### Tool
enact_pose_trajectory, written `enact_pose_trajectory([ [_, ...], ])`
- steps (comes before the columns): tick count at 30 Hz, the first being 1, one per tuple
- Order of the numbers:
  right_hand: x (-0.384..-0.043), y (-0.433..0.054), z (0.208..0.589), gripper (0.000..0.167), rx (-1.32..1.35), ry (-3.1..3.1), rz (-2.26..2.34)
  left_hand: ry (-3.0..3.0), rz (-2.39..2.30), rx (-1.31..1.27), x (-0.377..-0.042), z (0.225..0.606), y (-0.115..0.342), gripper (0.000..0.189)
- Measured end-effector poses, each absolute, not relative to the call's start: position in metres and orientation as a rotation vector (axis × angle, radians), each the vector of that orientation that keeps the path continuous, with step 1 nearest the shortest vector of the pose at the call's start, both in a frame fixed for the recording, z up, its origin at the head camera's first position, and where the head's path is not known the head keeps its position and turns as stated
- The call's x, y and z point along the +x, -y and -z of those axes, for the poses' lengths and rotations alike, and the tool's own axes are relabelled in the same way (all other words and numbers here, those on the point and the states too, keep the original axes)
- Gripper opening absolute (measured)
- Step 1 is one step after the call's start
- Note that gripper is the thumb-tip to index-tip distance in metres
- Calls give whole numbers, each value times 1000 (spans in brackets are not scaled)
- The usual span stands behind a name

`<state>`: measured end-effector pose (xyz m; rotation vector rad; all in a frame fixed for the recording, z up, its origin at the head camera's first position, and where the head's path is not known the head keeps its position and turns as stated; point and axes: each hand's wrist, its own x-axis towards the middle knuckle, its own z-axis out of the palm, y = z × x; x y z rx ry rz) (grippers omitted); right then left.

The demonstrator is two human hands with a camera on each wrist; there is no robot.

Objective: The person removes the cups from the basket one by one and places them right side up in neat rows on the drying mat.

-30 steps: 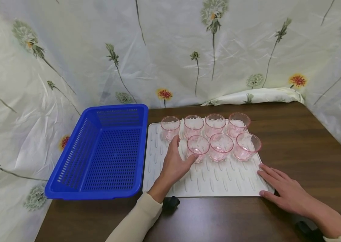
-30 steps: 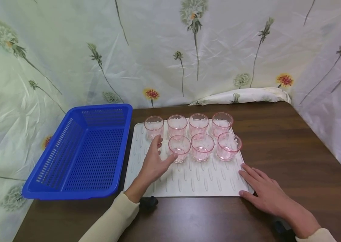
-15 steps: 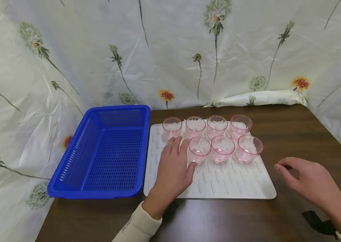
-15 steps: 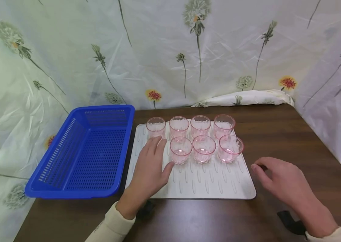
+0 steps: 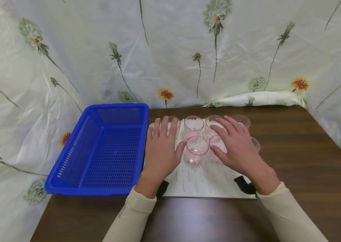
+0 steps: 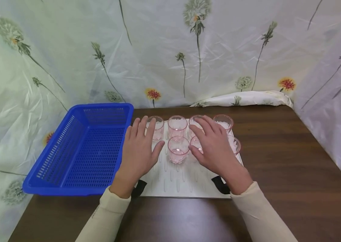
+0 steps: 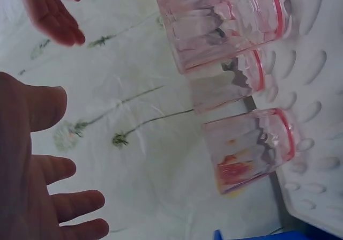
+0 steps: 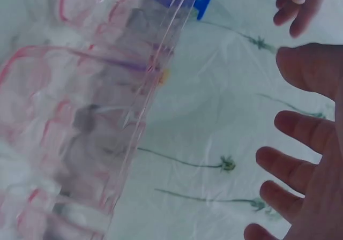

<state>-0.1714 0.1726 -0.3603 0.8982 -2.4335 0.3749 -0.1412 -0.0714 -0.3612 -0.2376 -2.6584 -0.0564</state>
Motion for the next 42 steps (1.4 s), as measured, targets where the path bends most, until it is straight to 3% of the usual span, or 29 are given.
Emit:
enact_pose_trajectory([
  [8,-187,-139,366,67,826,2453,-364,2730,46,-177,-153,369,77,82],
  [17,-184,-141,369,89,697,2634,-326,2761,23,-131,-150,373,74,83],
  [42,-184,-141,371,90,721,2691,-303,2802,-49,-69,-149,379,76,91],
])
